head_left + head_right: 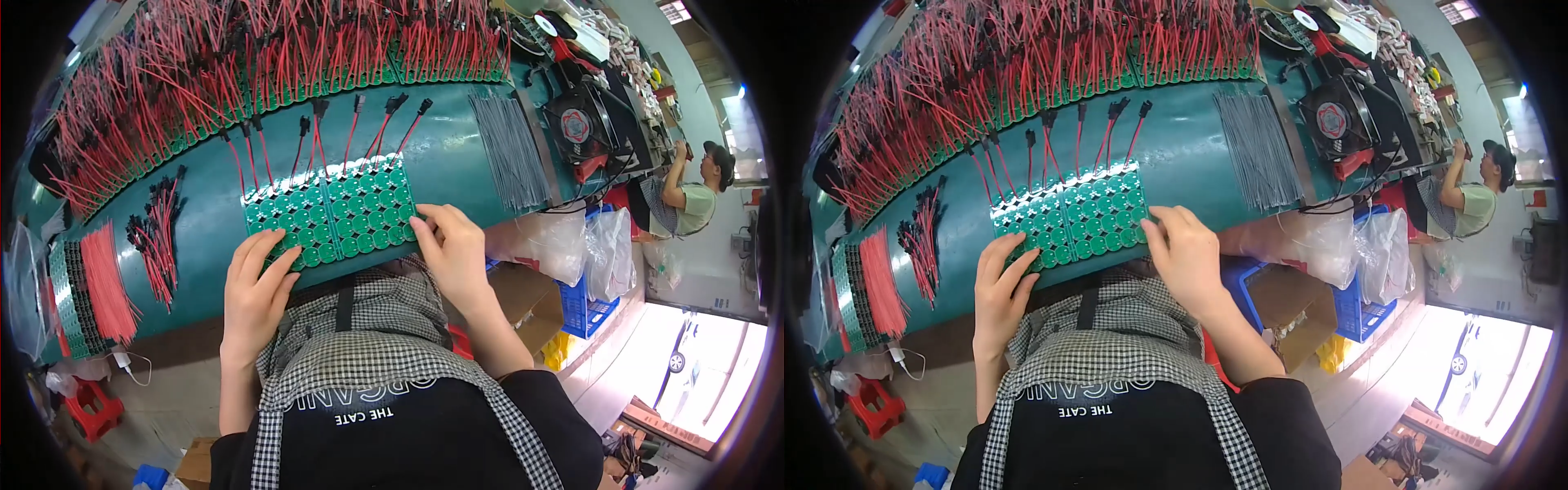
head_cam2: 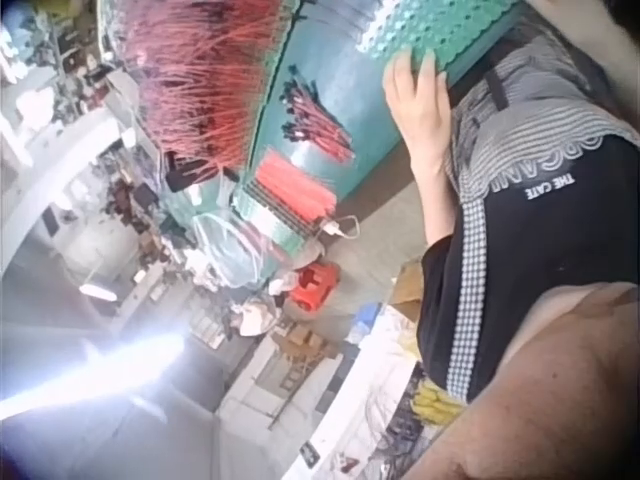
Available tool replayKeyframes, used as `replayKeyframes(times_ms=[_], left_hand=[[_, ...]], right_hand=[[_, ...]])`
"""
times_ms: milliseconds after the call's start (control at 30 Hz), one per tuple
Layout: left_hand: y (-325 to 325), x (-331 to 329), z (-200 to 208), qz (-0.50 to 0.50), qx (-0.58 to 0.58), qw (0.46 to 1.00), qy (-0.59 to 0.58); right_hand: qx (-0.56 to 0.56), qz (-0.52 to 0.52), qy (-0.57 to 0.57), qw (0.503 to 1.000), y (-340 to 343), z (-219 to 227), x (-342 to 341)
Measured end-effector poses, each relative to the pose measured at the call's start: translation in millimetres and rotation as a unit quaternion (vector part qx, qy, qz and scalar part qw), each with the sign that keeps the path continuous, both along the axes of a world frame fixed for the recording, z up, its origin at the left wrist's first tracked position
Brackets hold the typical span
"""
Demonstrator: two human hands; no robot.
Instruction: The person inserts wires and connectors into a circuit board by hand.
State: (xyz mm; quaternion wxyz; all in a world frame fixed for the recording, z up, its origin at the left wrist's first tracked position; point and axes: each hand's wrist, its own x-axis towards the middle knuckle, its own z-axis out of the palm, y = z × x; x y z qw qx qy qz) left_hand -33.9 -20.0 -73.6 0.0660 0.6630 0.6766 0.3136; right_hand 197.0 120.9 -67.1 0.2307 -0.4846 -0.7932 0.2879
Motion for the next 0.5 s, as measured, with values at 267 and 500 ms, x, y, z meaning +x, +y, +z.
replayKeyframes(times_ms=[267, 500], left_hand=[[-40, -78, 10, 0.344, 0.122, 0.93, 0.034], [-114, -170, 22, 0.59, -0.142, 0.746, 0.275]], right_hand=[[0.141, -0.174, -0.248, 0.942, 124, 21, 99], [0.095, -0.086, -0.298, 0.946, 152, 29, 102]])
